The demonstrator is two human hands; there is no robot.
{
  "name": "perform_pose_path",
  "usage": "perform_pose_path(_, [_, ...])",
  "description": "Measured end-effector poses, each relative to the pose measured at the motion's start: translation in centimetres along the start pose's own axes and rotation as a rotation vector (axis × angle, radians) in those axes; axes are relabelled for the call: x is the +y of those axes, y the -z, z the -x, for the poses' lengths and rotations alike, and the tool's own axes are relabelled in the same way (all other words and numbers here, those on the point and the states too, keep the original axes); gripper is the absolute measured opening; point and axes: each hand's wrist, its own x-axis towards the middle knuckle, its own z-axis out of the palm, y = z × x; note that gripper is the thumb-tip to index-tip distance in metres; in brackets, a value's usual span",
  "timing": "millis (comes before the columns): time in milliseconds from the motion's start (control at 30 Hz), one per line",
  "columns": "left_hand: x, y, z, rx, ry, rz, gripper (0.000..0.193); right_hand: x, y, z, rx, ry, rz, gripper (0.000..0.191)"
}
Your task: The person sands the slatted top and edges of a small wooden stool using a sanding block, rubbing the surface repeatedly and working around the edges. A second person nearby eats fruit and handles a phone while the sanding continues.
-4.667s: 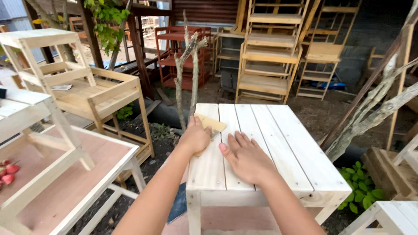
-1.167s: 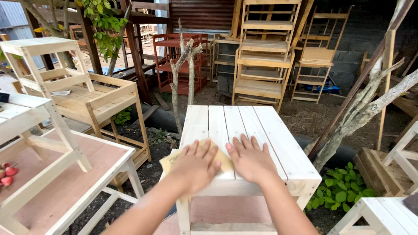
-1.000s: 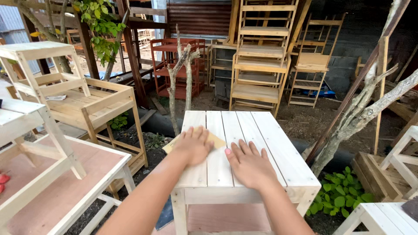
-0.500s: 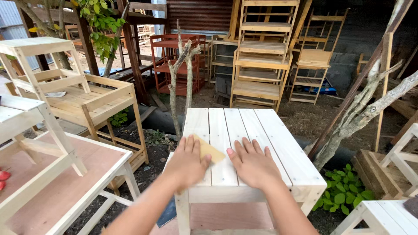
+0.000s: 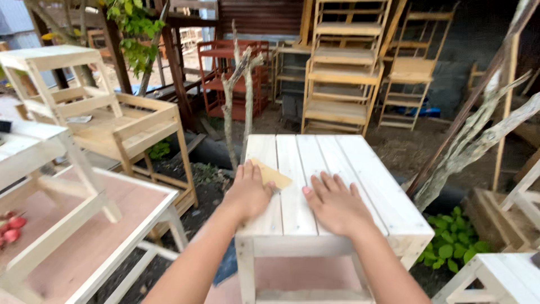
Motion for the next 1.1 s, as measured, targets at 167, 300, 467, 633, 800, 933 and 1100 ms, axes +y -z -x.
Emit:
perform_pose_path(167, [0.9, -0.6, 8.0, -0.026, -0.015, 0.066, 0.077, 0.3, -0.3, 0.2, 0.062, 0.033, -0.019, 0.074])
perform_pose_path(300, [0.8, 0.0, 5.4, -0.07, 0.016, 0.09, 0.075, 0.2, -0.3, 0.1, 0.053, 0.046, -0.016, 0.074])
perform_pose_path(467, [-0.2, 1.3, -3.5, -0.047, 0.048, 0.083, 0.077, 0.3, -0.1, -0.4, -0.03, 0.033, 0.027, 0.074])
perform_pose_path(633, [-0.4, 2.9, -6.9, 0.037, 0.076, 0.299, 0.081, 0.7, 0.1, -0.9, -0.014, 0.027, -0.026, 0.073])
perform_pose_path(800, [-1.0, 1.1, -4.6, 0.095, 0.064, 0.299, 0.081, 0.5, -0.4, -0.7, 0.019, 0.04, 0.0, 0.072])
perform_pose_path(933, [-0.5, 0.0, 0.0, 0.091, 0.06, 0.238, 0.077, 0.2, -0.7, -0.4, 0.043, 0.053, 0.018, 0.072])
perform_pose_path(1100, [1.1, -0.3, 7.8, -0.003, 0.129, 0.228, 0.075, 0.3, -0.7, -0.1, 0.071, 0.063, -0.008, 0.072])
